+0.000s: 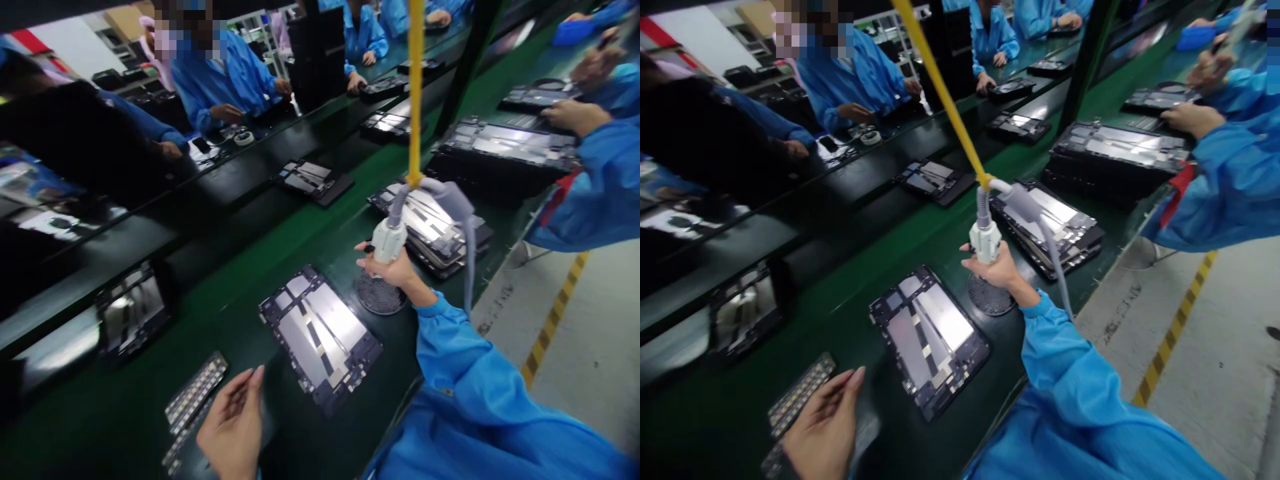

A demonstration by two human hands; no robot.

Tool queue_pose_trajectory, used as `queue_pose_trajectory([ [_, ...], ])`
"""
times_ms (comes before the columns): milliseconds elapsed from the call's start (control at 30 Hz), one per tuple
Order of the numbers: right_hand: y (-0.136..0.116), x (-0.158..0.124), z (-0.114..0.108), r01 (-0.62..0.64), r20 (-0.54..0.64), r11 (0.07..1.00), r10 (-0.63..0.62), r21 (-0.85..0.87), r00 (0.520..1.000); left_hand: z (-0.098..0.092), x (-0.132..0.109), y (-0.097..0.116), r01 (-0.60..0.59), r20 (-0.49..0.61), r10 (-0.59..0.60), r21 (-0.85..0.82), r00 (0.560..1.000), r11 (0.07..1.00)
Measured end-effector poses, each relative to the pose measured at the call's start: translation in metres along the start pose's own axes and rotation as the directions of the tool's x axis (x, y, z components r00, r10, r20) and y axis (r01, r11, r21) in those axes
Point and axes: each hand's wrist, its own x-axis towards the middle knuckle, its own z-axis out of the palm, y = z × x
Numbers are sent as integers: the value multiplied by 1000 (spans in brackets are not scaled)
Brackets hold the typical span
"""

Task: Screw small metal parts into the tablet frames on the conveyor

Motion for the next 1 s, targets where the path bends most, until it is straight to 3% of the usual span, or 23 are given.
queue_pose_trajectory([
  [67,-10,-5,4,44,-20,999,-44,-2,999,-5,3,-2,147,150,-133,-89,980,985],
  [133,-22,-9,12,113,-16,994,-113,7,993,-6,5,-1,281,341,-214,-159,915,947],
  [233,-36,-13,37,107,117,993,-113,57,987,4,10,3,358,482,-233,-184,844,915],
  [433,-38,-24,103,35,358,994,-69,103,931,35,21,3,283,458,-171,-188,872,941],
  [633,-31,-32,148,-10,444,998,-15,54,896,48,29,-2,247,435,-146,-186,888,951],
  [733,-25,-34,168,-76,490,995,36,62,871,47,38,2,302,508,-177,-173,843,937],
  [900,-9,-35,189,-140,527,990,102,33,844,43,64,11,407,696,-239,-84,677,909],
  [1000,-3,-34,191,-142,518,990,114,14,848,43,71,14,431,729,-253,-63,636,900],
])
